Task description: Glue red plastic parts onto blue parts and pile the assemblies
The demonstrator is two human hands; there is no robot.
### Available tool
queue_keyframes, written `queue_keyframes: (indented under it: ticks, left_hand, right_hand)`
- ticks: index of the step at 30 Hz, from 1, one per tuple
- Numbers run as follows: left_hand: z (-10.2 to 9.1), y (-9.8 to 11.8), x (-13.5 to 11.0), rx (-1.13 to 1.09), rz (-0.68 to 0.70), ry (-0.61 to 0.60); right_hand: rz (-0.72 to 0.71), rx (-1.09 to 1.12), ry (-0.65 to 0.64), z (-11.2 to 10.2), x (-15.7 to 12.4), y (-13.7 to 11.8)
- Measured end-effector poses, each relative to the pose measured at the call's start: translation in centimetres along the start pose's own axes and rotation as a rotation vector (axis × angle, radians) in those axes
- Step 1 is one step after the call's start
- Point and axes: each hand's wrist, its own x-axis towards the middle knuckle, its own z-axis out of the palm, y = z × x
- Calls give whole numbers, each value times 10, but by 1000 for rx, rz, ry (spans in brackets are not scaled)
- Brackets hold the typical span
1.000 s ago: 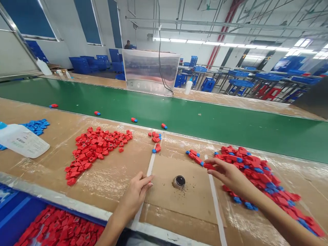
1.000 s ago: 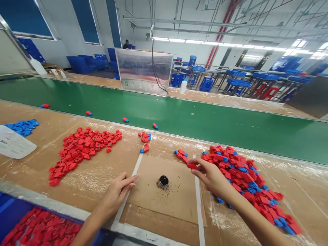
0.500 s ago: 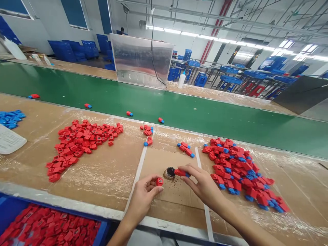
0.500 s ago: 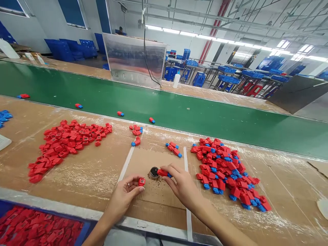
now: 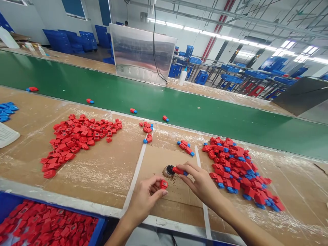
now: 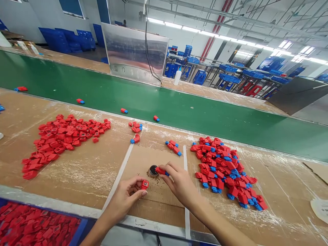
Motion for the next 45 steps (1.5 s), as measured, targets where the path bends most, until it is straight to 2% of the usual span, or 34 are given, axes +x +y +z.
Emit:
queue_keyframes:
  ticks: [4, 11, 19, 25, 30, 36, 45]
  left_hand:
    - [1, 1, -1, -14, -9, -18]
    - [7, -8, -2, -276, -103, -108]
    - [5, -18, 1, -371, -119, -111]
    - [3, -15, 1, -350, -91, -138]
    - [3, -14, -1, -358, -75, -148]
    - [3, -13, -2, -332, -73, -163]
    - [-3, -10, -8, -130, -87, -224]
  right_hand:
    - [-16, 0, -9, 0, 2, -1]
    - [-44, -8, 48, -7, 8, -4]
    - [-12, 64, 55, -9, 11, -15]
    - [18, 210, -30, 1, -7, -37]
    - [51, 218, -48, 13, -17, -37]
    - [42, 242, -48, 18, -19, -37]
    - [17, 209, -144, 24, -24, -45]
